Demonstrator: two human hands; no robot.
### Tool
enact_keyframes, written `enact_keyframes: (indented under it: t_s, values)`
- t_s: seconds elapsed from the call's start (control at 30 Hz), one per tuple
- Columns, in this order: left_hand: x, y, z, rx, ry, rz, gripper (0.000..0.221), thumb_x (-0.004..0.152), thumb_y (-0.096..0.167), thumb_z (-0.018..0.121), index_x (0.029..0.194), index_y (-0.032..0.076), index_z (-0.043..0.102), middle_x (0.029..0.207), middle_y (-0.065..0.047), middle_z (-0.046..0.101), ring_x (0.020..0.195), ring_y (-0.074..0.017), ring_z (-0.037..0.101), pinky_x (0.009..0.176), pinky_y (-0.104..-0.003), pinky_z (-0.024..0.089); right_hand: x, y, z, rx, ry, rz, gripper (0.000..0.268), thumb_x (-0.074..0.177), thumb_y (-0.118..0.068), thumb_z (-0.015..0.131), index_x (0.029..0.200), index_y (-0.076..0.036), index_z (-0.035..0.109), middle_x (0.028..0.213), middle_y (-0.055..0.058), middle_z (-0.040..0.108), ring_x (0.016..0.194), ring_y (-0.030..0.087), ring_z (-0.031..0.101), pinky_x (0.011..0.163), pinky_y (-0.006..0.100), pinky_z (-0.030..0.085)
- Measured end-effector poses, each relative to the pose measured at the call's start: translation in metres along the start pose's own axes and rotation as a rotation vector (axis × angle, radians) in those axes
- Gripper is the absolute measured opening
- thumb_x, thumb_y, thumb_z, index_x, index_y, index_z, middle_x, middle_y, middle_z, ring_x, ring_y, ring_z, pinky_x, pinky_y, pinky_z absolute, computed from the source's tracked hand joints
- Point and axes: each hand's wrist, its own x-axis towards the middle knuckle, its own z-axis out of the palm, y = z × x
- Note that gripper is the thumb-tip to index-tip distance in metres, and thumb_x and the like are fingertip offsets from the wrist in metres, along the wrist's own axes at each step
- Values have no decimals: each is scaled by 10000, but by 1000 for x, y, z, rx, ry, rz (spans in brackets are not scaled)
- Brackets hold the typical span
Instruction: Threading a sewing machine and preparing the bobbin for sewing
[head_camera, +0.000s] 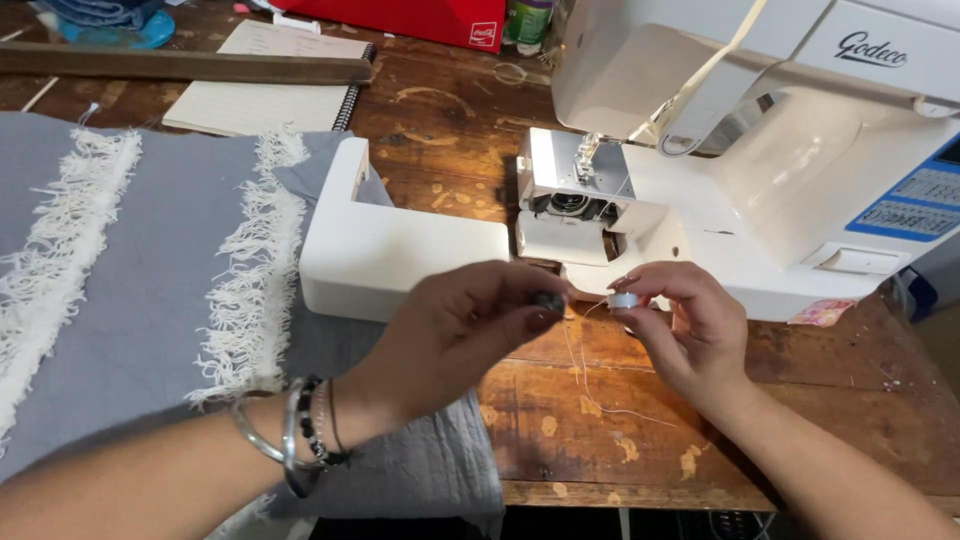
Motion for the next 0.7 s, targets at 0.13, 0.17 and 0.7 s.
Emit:
enact_keyframes:
  t_s: [0.13,0.17,0.7]
  values:
    - [-12,-19,9,-164,-91,-127,241,979,236,649,1142,72,718,942,-23,733,910,-106,692,866,-284,611,-16,-3,2,-28,-31,-131,162,900,-109,730,1005,-27,638,926,129,726,879,237,749,818,299,606]
    - [-11,-23,8,-171,-88,-133,241,979,236,649,1142,72,718,942,-23,733,910,-106,692,866,-284,611,-16,-7,2,-28,-37,-125,162,900,-109,730,1005,-27,638,926,129,726,879,237,749,818,299,606]
    - [-11,-55,1,9,-68,-176,403,997,80,531,1374,119,669,904,92,618,875,-36,531,859,-269,492,-7,-30,24,99,-207,201,181,838,-57,807,978,-42,693,896,55,751,744,94,671,710,203,561]
